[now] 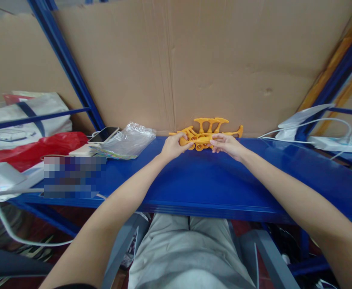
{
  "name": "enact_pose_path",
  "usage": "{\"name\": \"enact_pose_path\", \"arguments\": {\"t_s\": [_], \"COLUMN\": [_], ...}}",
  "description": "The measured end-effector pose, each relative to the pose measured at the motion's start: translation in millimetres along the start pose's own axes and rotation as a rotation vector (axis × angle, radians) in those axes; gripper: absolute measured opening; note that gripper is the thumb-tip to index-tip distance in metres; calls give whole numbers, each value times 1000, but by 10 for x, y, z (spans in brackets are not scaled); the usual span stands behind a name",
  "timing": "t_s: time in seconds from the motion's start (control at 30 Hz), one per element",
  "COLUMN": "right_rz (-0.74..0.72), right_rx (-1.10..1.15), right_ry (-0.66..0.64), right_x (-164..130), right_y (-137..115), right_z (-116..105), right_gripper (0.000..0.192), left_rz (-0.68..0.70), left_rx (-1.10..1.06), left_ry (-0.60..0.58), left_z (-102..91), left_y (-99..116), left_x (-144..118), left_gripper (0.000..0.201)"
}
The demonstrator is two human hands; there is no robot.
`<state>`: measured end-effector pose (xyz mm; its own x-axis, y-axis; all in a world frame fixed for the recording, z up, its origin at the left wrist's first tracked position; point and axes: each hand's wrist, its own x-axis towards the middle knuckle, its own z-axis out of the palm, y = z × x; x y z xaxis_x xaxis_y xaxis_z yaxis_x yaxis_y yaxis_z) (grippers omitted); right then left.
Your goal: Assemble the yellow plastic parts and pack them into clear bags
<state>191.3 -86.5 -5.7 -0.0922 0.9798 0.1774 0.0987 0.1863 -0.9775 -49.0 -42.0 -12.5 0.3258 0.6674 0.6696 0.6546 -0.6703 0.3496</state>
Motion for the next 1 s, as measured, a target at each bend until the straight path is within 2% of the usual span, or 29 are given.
{"name": "enact_pose_path", "arguments": {"t_s": [0.27,0.47,0.7,1.0], "right_rz": [-39,24,90,83], "right_rx": [-1,51,96,104], "right_ry": [13,12,23,20], "right_x": [-57,-83,-102,-95], "right_y": [-68,-107,-128,-109], "right_z": [45,83,112,99], "right_gripper": [30,22,15,15], "left_rz": [82,133,106,99], "left_rx": [101,188,220,232], "left_ry": [64,117,68,68], "left_z": [-3,13,-21,-25], "left_y": [-20,-18,55,65], "left_x": [-13,-34,-46,-48], "left_gripper": [23,26,25,24]}}
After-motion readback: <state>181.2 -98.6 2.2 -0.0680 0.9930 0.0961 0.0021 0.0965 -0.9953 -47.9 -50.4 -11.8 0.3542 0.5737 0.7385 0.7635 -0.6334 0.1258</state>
